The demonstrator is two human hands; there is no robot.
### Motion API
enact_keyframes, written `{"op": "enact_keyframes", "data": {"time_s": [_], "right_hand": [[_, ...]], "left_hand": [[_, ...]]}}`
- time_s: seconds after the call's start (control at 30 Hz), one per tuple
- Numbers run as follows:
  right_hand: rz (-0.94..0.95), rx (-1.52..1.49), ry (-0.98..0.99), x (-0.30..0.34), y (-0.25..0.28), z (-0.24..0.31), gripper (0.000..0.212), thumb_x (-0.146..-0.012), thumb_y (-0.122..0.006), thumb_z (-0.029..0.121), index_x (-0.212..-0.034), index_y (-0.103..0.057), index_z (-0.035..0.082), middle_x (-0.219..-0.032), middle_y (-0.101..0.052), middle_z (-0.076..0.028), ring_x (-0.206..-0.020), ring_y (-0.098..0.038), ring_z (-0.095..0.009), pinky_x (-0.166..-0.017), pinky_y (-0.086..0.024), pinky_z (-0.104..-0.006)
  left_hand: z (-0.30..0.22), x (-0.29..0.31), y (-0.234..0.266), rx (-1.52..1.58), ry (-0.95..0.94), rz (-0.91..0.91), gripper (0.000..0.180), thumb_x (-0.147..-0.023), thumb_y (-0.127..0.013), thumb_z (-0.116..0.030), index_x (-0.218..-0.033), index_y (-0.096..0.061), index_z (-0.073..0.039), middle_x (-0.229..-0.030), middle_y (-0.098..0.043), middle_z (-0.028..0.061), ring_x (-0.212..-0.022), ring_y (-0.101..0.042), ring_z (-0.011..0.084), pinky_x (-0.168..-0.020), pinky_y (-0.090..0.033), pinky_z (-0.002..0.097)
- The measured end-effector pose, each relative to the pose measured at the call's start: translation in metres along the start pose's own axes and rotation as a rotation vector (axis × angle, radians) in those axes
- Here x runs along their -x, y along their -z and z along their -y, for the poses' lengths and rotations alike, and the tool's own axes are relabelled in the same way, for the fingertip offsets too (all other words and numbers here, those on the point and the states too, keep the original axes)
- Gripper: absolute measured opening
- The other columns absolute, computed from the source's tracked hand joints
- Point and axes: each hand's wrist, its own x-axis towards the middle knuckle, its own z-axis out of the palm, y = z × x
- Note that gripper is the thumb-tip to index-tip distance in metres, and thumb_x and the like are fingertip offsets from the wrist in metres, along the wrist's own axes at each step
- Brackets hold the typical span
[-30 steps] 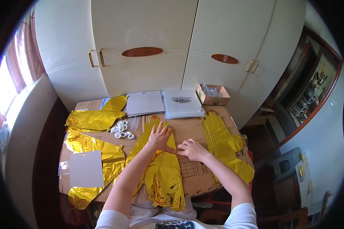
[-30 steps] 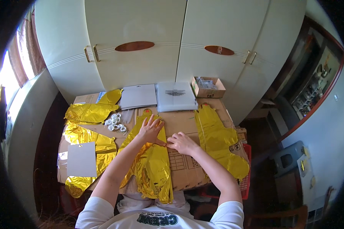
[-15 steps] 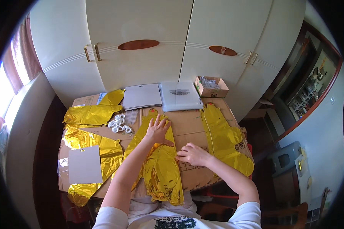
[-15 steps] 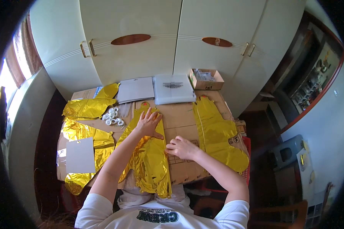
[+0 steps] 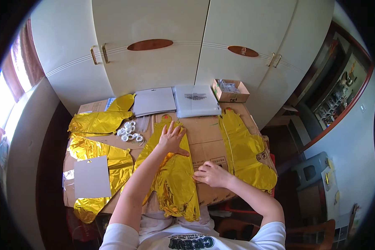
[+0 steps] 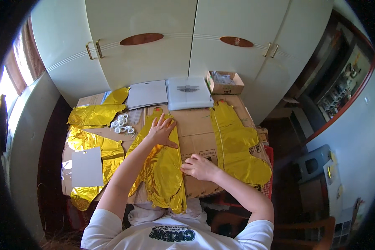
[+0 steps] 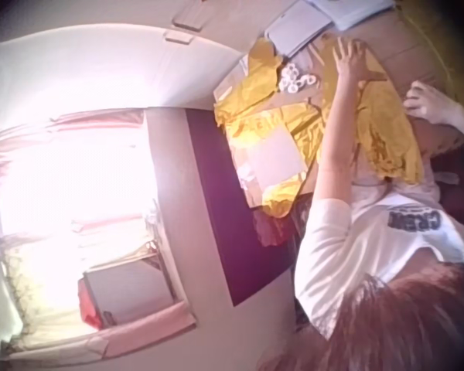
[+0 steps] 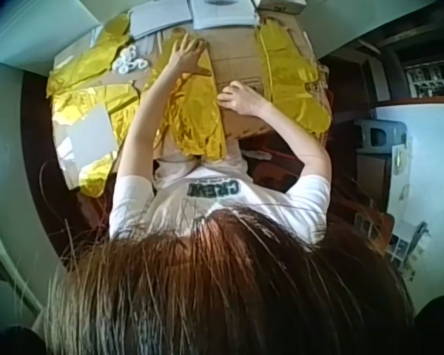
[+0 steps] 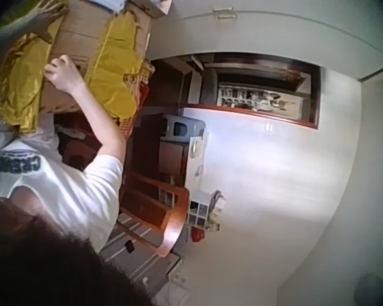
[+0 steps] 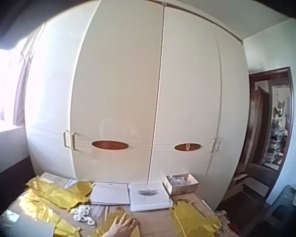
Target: Folding gold foil balloons and placing them into yellow envelopes with instruction sheets.
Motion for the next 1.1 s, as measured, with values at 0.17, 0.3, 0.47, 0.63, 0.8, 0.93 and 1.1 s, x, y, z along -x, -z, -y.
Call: {"op": "enact_keyframes", "data": {"time_s": [0.17, 0.3, 0.47, 0.63, 0.8, 0.93, 1.1], "right_hand": [[-0.01, -0.019, 0.018, 0.005, 0.0, 0.007, 0.029, -0.083, -0.058, 0.018, -0.109, -0.071, 0.012, -0.104, -0.06, 0.006, -0.101, -0.052, -0.014, -0.093, -0.041, -0.0342], [-0.019, -0.031, 0.005, 0.008, 0.002, 0.012, 0.029, -0.083, -0.057, 0.018, -0.109, -0.07, 0.012, -0.106, -0.06, 0.006, -0.101, -0.052, -0.015, -0.093, -0.041, -0.0342], [0.047, -0.049, -0.026, 0.013, 0.0, 0.018, 0.036, -0.083, -0.056, 0.014, -0.117, -0.068, 0.014, -0.113, -0.062, 0.007, -0.107, -0.051, -0.015, -0.096, -0.04, -0.0362], [-0.008, -0.078, -0.014, 0.014, 0.001, 0.02, 0.032, -0.084, -0.056, 0.017, -0.113, -0.069, 0.012, -0.113, -0.062, 0.005, -0.107, -0.053, -0.015, -0.093, -0.042, -0.0348], [-0.045, -0.14, -0.045, 0.014, 0.001, 0.024, 0.03, -0.086, -0.055, 0.015, -0.111, -0.071, 0.011, -0.119, -0.065, 0.002, -0.116, -0.056, -0.014, -0.094, -0.042, -0.0336], [-0.042, -0.185, -0.114, 0.016, 0.001, 0.029, 0.028, -0.085, -0.056, 0.013, -0.107, -0.072, 0.01, -0.121, -0.067, 0.0, -0.118, -0.057, -0.014, -0.094, -0.043, -0.0329], [-0.112, -0.273, -0.224, 0.013, 0.001, 0.034, 0.026, -0.084, -0.055, 0.01, -0.101, -0.075, 0.009, -0.113, -0.071, -0.002, -0.114, -0.061, -0.015, -0.093, -0.045, -0.0336]], "left_hand": [[0.001, 0.0, 0.0, -0.002, 0.002, 0.004, 0.127, -0.052, -0.061, -0.09, -0.15, -0.034, -0.015, -0.154, -0.033, 0.0132, -0.148, -0.012, 0.038, -0.116, -0.014, 0.0601], [0.001, -0.002, -0.002, 0.004, -0.002, 0.003, 0.127, -0.052, -0.061, -0.09, -0.151, -0.033, -0.015, -0.154, -0.032, 0.0133, -0.148, -0.012, 0.0382, -0.116, -0.014, 0.0602], [0.002, -0.002, -0.002, 0.008, 0.004, 0.019, 0.127, -0.052, -0.061, -0.09, -0.151, -0.033, -0.016, -0.154, -0.032, 0.0133, -0.148, -0.012, 0.0382, -0.116, -0.014, 0.0601], [0.002, -0.002, -0.003, 0.006, 0.005, 0.022, 0.127, -0.052, -0.061, -0.091, -0.151, -0.032, -0.016, -0.155, -0.031, 0.0132, -0.148, -0.013, 0.0382, -0.116, -0.014, 0.0602], [0.002, -0.002, -0.003, 0.006, 0.003, 0.014, 0.127, -0.052, -0.062, -0.09, -0.151, -0.032, -0.016, -0.155, -0.031, 0.0132, -0.148, -0.015, 0.0379, -0.116, -0.015, 0.0612], [0.003, -0.003, -0.003, 0.061, -0.005, 0.003, 0.123, -0.056, -0.064, -0.087, -0.151, -0.033, -0.016, -0.153, -0.032, 0.0142, -0.147, -0.017, 0.0389, -0.115, -0.016, 0.0623], [0.016, 0.0, -0.002, 0.197, 0.004, -0.041, 0.112, -0.064, -0.063, -0.083, -0.148, -0.037, -0.014, -0.151, -0.035, 0.0157, -0.146, -0.019, 0.0381, -0.114, -0.018, 0.0628]]}}
